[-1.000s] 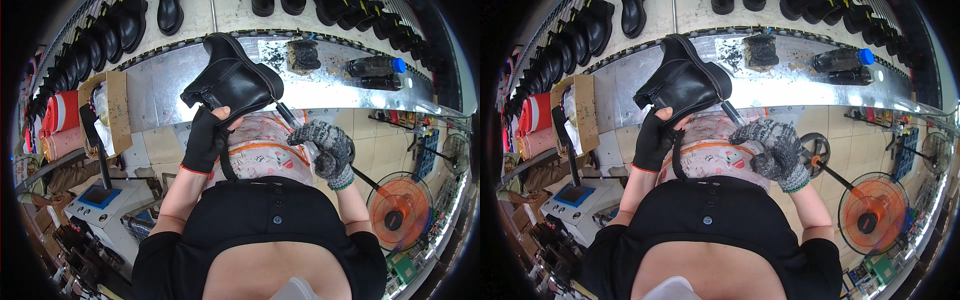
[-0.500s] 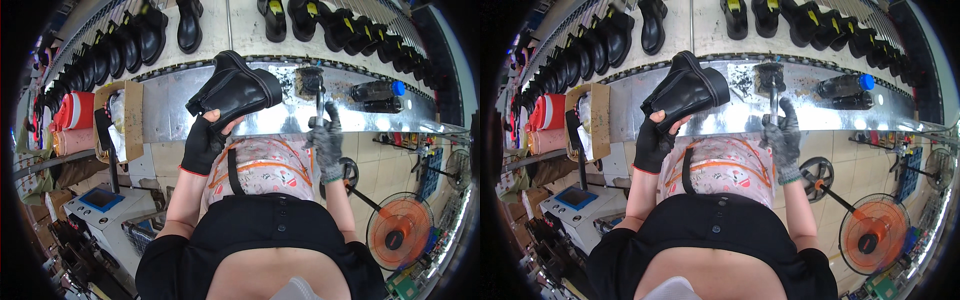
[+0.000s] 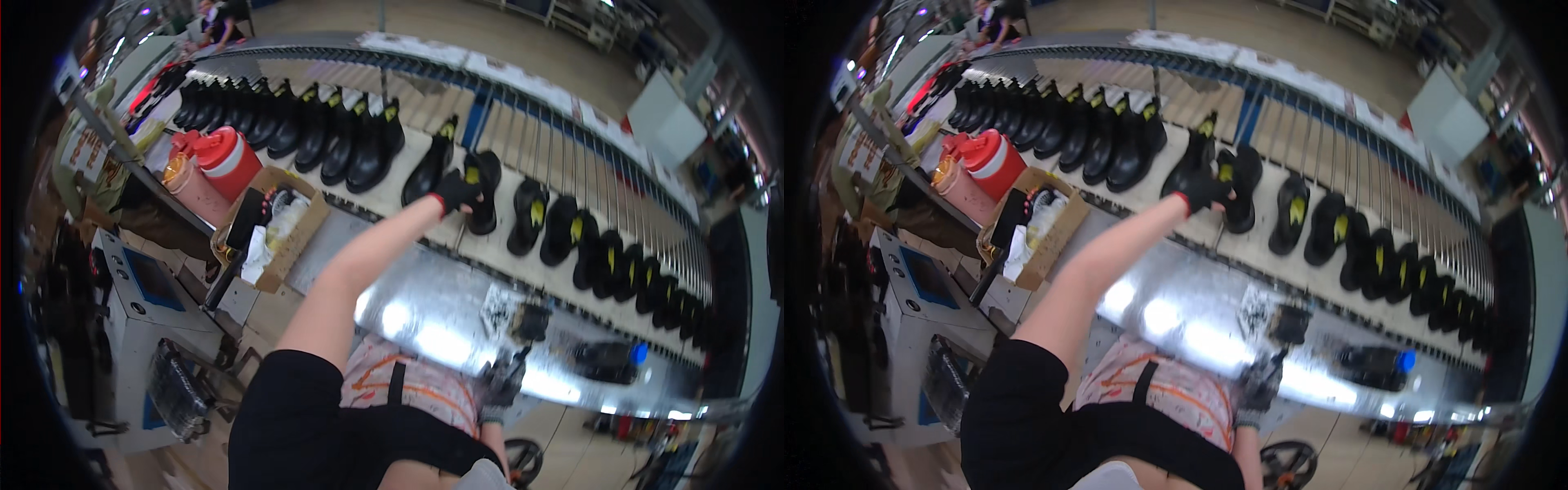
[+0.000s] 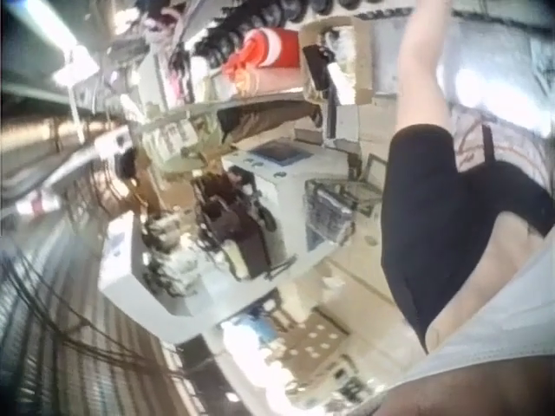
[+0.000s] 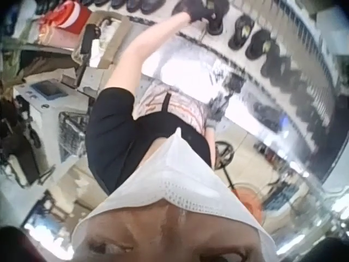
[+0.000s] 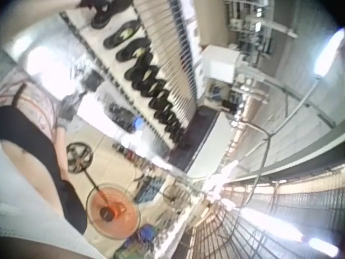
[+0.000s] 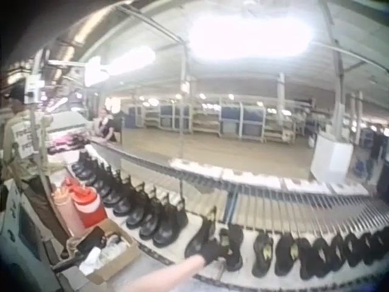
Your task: Apply adhesive or sealant to the edge of a black leather boot using a small brush and then clean or polish the surface.
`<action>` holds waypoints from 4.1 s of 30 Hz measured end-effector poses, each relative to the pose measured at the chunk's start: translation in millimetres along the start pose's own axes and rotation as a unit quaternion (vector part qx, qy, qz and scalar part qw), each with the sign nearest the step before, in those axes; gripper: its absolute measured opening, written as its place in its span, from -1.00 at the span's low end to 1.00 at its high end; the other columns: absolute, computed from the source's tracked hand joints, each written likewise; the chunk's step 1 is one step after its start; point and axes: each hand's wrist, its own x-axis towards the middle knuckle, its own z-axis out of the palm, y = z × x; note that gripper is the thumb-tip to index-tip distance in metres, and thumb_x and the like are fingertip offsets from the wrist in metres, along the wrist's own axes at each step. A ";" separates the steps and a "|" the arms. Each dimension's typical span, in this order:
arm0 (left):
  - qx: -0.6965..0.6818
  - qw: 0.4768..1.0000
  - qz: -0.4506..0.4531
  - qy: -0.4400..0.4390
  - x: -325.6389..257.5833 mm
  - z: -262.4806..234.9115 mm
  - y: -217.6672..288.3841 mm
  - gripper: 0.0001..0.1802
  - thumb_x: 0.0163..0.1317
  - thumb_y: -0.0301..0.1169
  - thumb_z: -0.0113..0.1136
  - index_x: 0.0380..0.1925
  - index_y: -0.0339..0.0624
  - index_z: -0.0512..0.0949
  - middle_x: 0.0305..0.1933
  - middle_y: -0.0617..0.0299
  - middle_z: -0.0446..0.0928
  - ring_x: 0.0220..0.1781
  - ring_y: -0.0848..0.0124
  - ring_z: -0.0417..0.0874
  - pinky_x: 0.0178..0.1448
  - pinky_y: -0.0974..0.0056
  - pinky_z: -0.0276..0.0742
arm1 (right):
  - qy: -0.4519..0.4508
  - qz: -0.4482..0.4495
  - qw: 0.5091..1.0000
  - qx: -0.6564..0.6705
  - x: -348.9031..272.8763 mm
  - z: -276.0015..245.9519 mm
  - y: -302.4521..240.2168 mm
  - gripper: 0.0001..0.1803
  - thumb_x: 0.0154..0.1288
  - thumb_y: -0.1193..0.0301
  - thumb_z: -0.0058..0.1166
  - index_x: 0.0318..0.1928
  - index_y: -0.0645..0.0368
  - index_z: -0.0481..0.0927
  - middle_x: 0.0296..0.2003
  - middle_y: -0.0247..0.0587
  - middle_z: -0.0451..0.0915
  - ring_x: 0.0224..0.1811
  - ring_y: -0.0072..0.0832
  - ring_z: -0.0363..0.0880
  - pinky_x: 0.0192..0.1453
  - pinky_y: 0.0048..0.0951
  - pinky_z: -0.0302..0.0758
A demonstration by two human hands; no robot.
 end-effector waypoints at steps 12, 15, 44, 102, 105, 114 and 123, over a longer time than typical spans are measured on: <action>0.356 0.927 0.101 0.070 36.0 45.9 -55.8 -0.26 -0.02 -0.02 0.28 0.11 -0.18 0.31 -0.02 -0.13 0.50 -0.03 -0.03 0.57 0.02 0.05 0.48 | 0.055 0.142 0.950 0.272 12.1 10.9 -3.3 -0.66 0.36 0.40 0.00 0.08 0.14 0.30 -0.56 -0.41 0.37 -0.68 -0.68 0.31 -0.67 -0.60 0.27; 0.282 0.935 0.161 0.143 14.5 40.9 -57.5 -0.05 -0.01 -0.07 0.28 0.30 -0.31 0.10 0.15 -0.22 0.34 0.20 -0.06 0.39 0.23 0.07 0.34 | 0.057 0.143 0.963 0.221 16.5 8.8 -8.1 -0.70 0.37 0.37 0.00 0.05 0.16 0.33 -0.59 -0.41 0.36 -0.69 -0.69 0.30 -0.68 -0.60 0.25; 0.119 0.984 -0.098 0.092 56.2 -86.1 -81.1 0.10 -0.42 -0.14 0.42 0.17 -0.49 0.18 0.07 -0.16 0.42 0.11 0.11 0.48 0.18 0.20 0.41 | -0.016 0.022 0.992 -0.121 16.4 1.1 58.3 -0.65 0.30 0.37 0.03 0.08 0.13 0.42 -0.16 -0.03 0.46 -0.15 -0.22 0.49 -0.18 -0.23 0.48; -0.293 0.895 0.215 -0.259 -122.7 -43.9 -8.7 -0.25 0.39 0.14 -0.36 -0.80 -0.20 0.35 -0.57 0.16 0.37 -0.26 0.27 0.41 0.05 0.30 0.28 | 0.025 -0.014 0.995 0.093 -29.3 -7.4 -73.8 -0.88 0.29 0.43 0.00 -0.28 0.22 0.49 -0.48 -0.33 0.47 -0.58 -0.63 0.40 -0.56 -0.53 0.34; -0.375 0.872 0.201 -0.244 -139.3 -41.4 10.3 -0.27 0.38 0.14 -0.34 -0.82 -0.17 0.28 -0.59 0.19 0.33 -0.14 0.29 0.30 0.16 0.30 0.17 | -0.069 0.048 0.972 0.222 -7.3 -6.0 -76.5 -0.80 0.33 0.50 -0.04 -0.07 0.23 0.51 -0.27 -0.27 0.56 -0.46 -0.59 0.51 -0.42 -0.52 0.50; -0.295 0.853 0.267 -0.336 -141.6 -21.1 -6.8 -0.22 0.39 0.13 -0.42 -0.88 -0.13 0.33 -0.71 0.23 0.30 -0.23 0.30 0.33 0.30 0.22 0.04 | -0.051 0.053 0.988 0.133 -19.8 -33.0 -67.0 -0.72 0.32 0.41 0.01 -0.03 0.31 0.50 -0.43 -0.27 0.56 -0.57 -0.61 0.50 -0.50 -0.56 0.47; -0.254 0.840 0.260 -0.402 -136.3 -3.7 2.0 -0.18 0.38 0.15 -0.46 -0.90 -0.16 0.36 -0.73 0.25 0.32 -0.25 0.30 0.35 0.32 0.20 0.03 | -0.179 -0.275 0.929 -0.173 23.4 -51.9 -187.7 -0.68 0.19 0.34 0.12 -0.03 0.11 0.59 -0.20 -0.21 0.63 -0.26 -0.43 0.59 -0.19 -0.38 0.52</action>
